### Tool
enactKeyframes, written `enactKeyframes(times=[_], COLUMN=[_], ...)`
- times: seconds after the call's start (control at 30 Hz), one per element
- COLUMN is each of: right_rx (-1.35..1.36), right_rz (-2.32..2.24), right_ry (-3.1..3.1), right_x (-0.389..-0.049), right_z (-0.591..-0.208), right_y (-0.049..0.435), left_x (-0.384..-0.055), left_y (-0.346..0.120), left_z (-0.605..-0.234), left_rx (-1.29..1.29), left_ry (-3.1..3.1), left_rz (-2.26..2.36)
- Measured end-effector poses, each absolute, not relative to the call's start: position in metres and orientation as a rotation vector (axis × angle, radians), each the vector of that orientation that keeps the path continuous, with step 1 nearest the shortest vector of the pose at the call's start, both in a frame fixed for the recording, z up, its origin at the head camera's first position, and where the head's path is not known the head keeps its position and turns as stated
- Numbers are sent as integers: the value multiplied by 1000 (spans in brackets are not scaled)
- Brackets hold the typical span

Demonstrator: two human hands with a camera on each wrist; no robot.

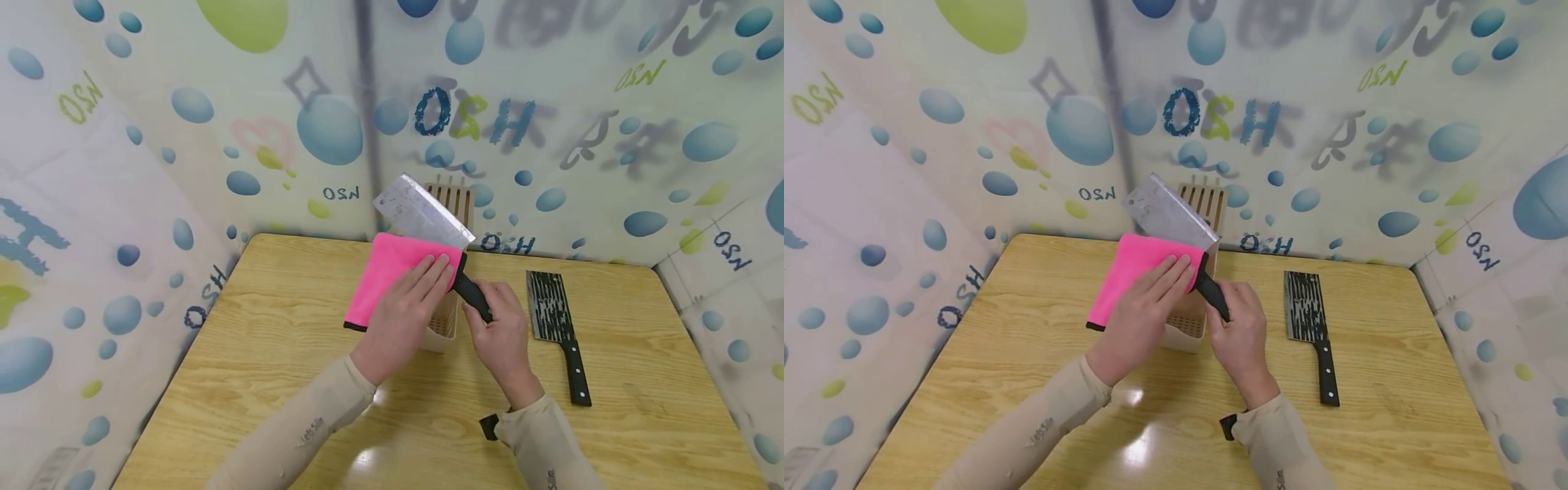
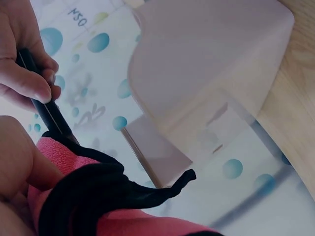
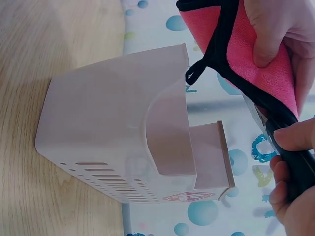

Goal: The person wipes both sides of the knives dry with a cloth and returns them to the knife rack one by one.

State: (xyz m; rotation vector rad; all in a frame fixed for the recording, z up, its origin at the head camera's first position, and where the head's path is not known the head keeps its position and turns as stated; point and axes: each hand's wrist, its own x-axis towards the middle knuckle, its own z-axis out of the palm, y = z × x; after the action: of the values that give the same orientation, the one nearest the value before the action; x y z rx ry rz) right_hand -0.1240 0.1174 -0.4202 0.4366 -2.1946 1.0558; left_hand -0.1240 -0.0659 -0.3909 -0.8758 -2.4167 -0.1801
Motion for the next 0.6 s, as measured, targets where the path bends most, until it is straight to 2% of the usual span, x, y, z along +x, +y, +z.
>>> enactKeyframes(times=[0.6], right_rx=[433], right_rz=[1083], right_ry=[-2171], right_x=[-120], right_z=[-420], right_y=[117], left_x=[-147], left_y=[-87], left_z=[-391], left_rx=[-768], left_ry=[-2392], left_rz=[-222])
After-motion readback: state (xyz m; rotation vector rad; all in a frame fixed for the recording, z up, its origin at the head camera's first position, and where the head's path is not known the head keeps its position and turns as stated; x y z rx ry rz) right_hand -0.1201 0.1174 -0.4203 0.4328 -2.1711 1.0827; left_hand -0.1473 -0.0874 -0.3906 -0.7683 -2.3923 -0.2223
